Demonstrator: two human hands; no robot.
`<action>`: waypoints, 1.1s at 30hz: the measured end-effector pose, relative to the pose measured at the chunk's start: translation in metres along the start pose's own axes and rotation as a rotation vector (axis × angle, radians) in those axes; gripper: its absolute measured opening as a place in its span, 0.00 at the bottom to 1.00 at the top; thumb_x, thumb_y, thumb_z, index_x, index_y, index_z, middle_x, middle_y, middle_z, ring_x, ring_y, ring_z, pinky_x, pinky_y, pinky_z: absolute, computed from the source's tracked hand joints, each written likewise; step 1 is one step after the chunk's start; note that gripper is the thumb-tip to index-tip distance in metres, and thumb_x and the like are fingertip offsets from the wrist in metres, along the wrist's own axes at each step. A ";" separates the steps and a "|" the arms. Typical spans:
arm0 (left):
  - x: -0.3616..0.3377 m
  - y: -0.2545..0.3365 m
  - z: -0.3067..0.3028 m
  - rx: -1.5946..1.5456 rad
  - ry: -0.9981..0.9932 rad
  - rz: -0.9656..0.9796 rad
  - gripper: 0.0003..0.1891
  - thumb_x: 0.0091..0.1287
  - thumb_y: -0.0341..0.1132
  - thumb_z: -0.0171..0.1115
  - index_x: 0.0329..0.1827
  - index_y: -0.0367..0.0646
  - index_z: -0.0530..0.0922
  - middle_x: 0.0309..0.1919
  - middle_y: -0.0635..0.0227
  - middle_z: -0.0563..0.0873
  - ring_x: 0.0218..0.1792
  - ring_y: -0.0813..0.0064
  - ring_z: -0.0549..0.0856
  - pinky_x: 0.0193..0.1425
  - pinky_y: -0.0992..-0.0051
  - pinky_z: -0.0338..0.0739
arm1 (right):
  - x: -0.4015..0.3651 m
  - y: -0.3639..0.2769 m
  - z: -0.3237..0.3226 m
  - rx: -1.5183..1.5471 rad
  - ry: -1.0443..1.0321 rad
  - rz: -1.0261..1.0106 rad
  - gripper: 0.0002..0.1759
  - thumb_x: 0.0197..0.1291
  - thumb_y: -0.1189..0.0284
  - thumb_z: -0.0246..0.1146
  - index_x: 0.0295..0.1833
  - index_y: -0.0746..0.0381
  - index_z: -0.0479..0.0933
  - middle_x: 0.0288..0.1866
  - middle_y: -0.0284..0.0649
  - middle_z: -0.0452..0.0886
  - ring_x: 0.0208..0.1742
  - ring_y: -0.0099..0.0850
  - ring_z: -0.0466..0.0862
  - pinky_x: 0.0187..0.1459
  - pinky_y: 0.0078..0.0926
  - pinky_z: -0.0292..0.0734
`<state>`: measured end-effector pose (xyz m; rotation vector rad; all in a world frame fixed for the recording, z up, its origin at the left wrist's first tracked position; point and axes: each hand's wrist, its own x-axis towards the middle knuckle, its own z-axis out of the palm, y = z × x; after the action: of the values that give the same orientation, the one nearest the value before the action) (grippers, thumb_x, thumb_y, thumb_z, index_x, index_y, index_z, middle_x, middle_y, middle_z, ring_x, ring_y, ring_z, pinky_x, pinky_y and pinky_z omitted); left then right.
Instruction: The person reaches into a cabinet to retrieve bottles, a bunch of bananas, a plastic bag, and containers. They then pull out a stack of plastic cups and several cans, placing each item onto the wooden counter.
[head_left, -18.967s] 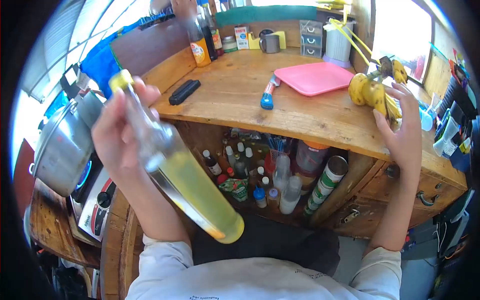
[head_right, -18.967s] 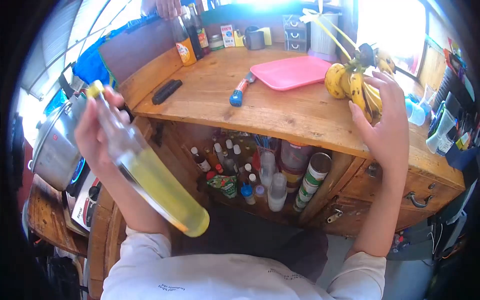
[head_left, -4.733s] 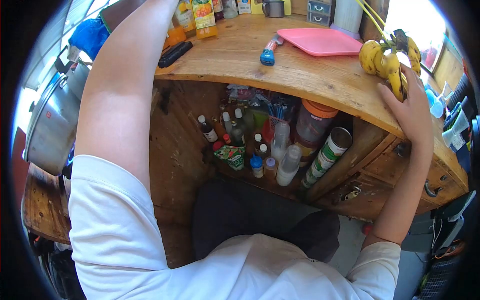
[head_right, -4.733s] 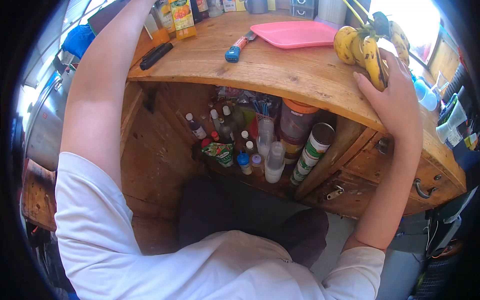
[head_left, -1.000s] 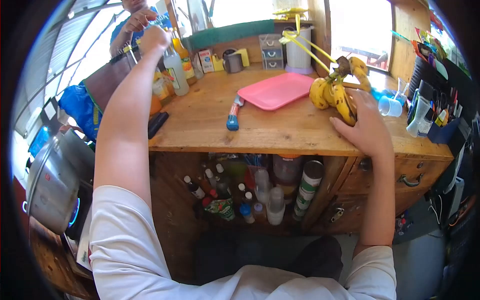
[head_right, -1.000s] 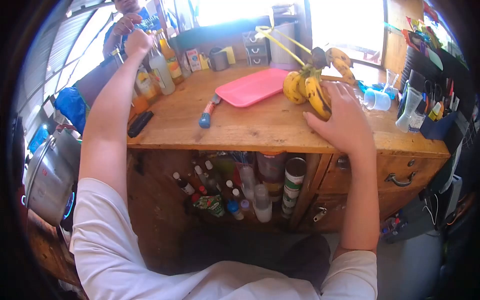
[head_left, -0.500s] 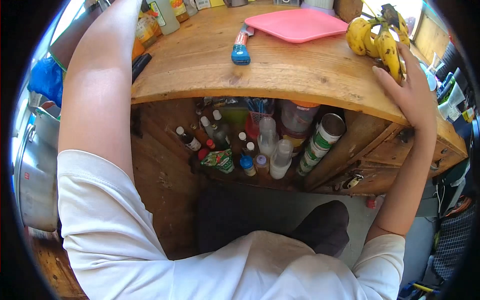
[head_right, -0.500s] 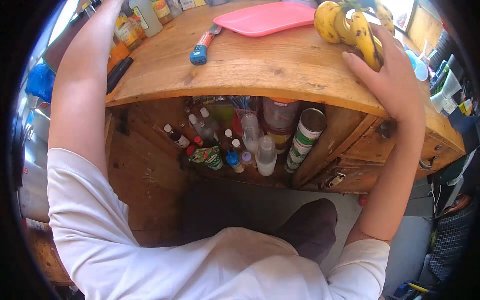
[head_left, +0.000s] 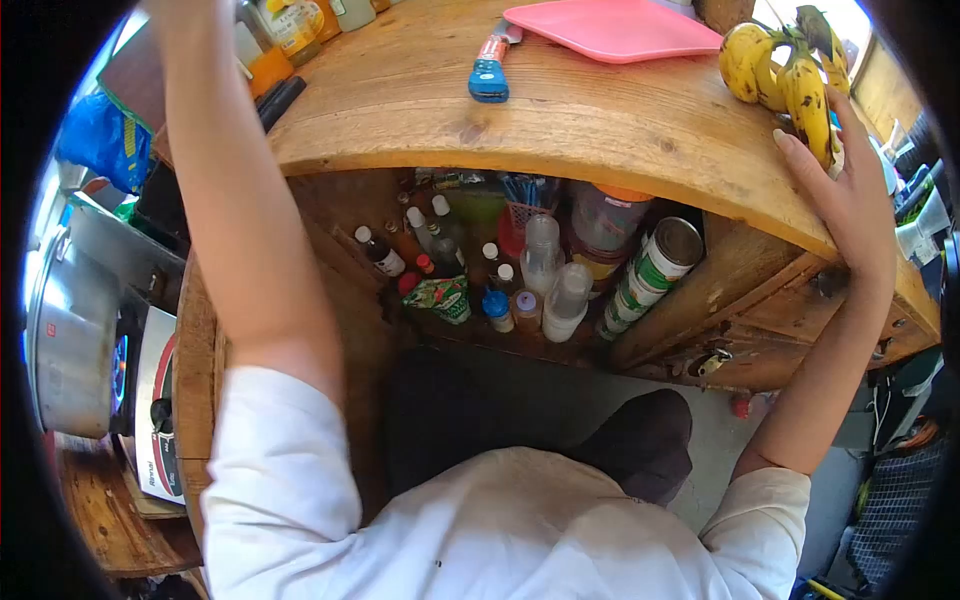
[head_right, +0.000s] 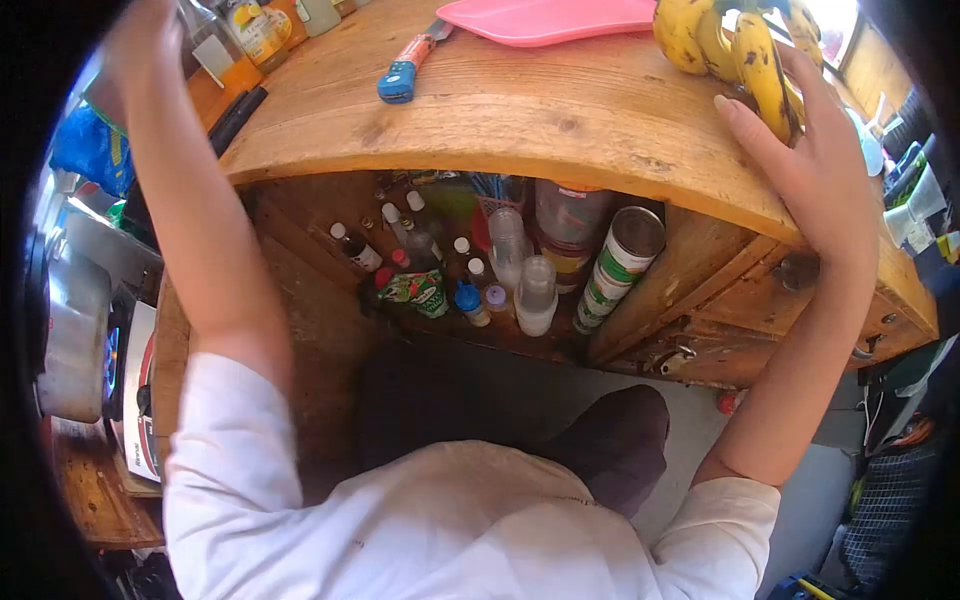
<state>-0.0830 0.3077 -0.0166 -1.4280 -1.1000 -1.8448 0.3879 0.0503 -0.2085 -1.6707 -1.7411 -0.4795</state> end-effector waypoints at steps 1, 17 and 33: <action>-0.055 0.029 -0.055 -0.146 0.110 0.052 0.18 0.64 0.34 0.68 0.54 0.33 0.85 0.40 0.51 0.90 0.44 0.59 0.89 0.56 0.65 0.85 | -0.001 0.002 0.001 -0.002 -0.002 0.006 0.42 0.64 0.50 0.71 0.75 0.65 0.71 0.65 0.54 0.82 0.67 0.44 0.82 0.69 0.38 0.72; -0.539 -0.119 -0.093 0.445 -1.213 -0.503 0.23 0.67 0.40 0.70 0.62 0.38 0.83 0.44 0.48 0.92 0.47 0.48 0.92 0.53 0.54 0.86 | 0.001 0.017 0.006 -0.050 0.055 -0.092 0.40 0.65 0.55 0.73 0.73 0.70 0.72 0.67 0.52 0.82 0.68 0.40 0.81 0.72 0.36 0.70; -0.592 -0.101 -0.018 0.445 -1.351 -0.427 0.09 0.61 0.32 0.67 0.40 0.37 0.90 0.41 0.46 0.92 0.49 0.47 0.92 0.56 0.53 0.87 | 0.001 0.035 0.003 0.055 -0.089 0.124 0.40 0.73 0.63 0.68 0.82 0.67 0.61 0.70 0.49 0.77 0.70 0.33 0.77 0.71 0.29 0.70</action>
<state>-0.0087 0.3119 -0.6126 -2.2376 -2.3584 -0.4939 0.4215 0.0566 -0.2165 -1.7720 -1.6849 -0.3023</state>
